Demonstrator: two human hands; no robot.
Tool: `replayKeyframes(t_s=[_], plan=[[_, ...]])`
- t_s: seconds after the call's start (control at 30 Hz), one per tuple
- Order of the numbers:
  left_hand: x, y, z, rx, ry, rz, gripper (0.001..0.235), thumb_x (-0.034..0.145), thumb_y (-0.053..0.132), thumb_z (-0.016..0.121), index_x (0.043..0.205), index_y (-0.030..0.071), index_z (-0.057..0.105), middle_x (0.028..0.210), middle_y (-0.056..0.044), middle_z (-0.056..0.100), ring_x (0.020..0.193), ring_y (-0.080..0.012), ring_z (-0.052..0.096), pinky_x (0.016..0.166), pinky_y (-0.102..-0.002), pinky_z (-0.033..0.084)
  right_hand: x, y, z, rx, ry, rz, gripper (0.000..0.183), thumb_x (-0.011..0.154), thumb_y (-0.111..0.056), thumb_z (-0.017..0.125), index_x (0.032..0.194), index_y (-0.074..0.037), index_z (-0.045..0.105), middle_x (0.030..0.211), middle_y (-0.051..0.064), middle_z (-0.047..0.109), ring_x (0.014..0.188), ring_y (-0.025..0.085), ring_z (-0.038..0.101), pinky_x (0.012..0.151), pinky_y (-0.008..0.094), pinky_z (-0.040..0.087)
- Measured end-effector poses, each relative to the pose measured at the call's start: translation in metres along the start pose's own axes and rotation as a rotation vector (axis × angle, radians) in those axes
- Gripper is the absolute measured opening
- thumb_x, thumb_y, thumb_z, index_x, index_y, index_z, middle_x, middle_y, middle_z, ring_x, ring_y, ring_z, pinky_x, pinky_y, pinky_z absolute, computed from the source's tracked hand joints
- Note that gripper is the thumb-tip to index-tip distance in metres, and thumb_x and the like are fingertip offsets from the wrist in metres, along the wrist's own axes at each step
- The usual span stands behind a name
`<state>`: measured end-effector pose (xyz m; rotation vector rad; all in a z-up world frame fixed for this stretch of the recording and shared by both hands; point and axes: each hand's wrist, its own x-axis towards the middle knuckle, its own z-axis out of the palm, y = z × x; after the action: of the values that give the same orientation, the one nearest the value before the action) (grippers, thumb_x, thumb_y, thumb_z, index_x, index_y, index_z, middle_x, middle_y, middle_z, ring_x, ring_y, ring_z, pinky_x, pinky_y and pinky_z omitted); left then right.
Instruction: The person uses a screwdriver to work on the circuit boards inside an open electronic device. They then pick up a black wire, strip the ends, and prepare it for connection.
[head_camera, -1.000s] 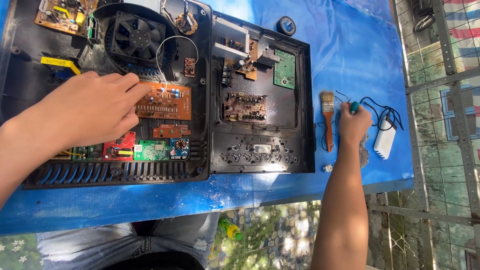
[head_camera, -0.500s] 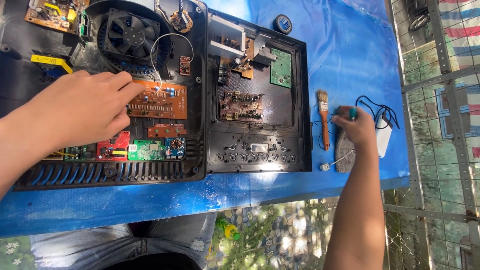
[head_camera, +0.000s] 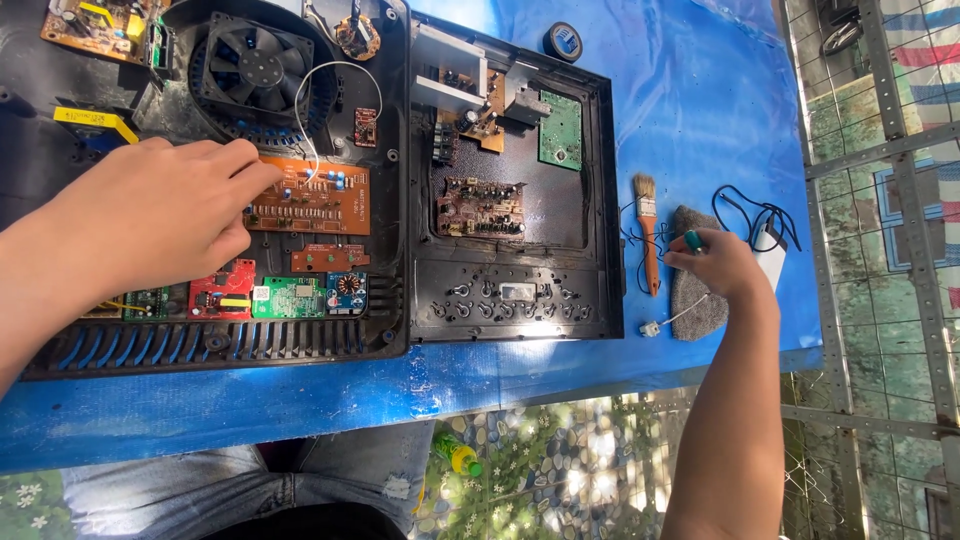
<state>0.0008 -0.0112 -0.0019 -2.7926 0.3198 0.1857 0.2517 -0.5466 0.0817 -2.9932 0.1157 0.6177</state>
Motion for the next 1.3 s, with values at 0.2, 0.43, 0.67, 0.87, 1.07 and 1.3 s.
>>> replayKeyframes(t_s=[0.2,0.43,0.67,0.87,1.07,1.3], plan=[[0.001,-0.001,0.000,-0.019,-0.011,0.002,0.051,0.093,0.044,0.048,0.139,0.020,0.046,0.115,0.006,0.059,0.092,-0.0115,0.073,0.059,-0.029,0.063,0.032,0.034,0.037,0.044,0.224,-0.169,0.020,0.099,-0.026,0.075,0.097,-0.007,0.078,0.088,0.013,0.071,0.078,0.027,0.057,0.067,0.043,0.046],[0.006,-0.002,-0.007,-0.079,-0.069,-0.012,0.054,0.094,0.043,0.049,0.143,0.021,0.042,0.119,0.005,0.059,0.097,-0.0145,0.072,0.063,-0.031,0.066,-0.067,-0.017,-0.008,0.320,0.441,-0.363,0.016,0.109,-0.023,0.070,0.102,-0.011,0.077,0.075,0.000,0.061,0.067,0.013,0.040,0.063,0.034,0.034],[0.005,0.002,-0.025,-0.351,-0.033,-0.094,0.047,0.100,0.034,0.046,0.142,0.011,0.048,0.126,-0.007,0.066,0.116,-0.0269,0.064,0.087,-0.045,0.061,-0.133,-0.115,0.033,1.008,0.327,-0.797,0.015,0.106,-0.018,0.065,0.105,-0.003,0.065,0.062,0.005,0.052,0.064,0.016,0.058,0.065,0.029,0.047],[-0.033,0.008,-0.064,-0.641,0.262,-0.153,0.049,0.105,0.040,0.045,0.141,0.007,0.055,0.132,-0.013,0.065,0.120,-0.0328,0.060,0.097,-0.055,0.051,-0.163,-0.188,0.079,1.402,0.044,-1.079,0.020,0.106,-0.018,0.066,0.109,0.002,0.065,0.077,0.015,0.067,0.042,0.005,0.031,0.040,0.022,0.027],[-0.082,0.060,-0.089,-1.038,0.644,0.013,0.044,0.102,0.041,0.054,0.132,0.009,0.061,0.127,-0.008,0.066,0.117,-0.0276,0.063,0.096,-0.047,0.050,-0.213,-0.225,0.119,1.311,0.018,-0.996,0.020,0.099,-0.026,0.066,0.096,-0.007,0.070,0.070,0.005,0.072,0.047,0.008,0.043,0.044,0.024,0.032],[-0.088,0.111,-0.050,-1.154,0.706,0.069,0.011,0.098,0.017,0.066,0.105,0.010,0.070,0.080,-0.002,0.059,0.067,-0.0235,0.054,0.062,-0.038,0.049,-0.245,-0.215,0.132,1.199,-0.151,-0.951,0.015,0.100,-0.012,0.069,0.109,0.000,0.069,0.096,0.014,0.077,0.092,0.027,0.080,0.080,0.036,0.067]])
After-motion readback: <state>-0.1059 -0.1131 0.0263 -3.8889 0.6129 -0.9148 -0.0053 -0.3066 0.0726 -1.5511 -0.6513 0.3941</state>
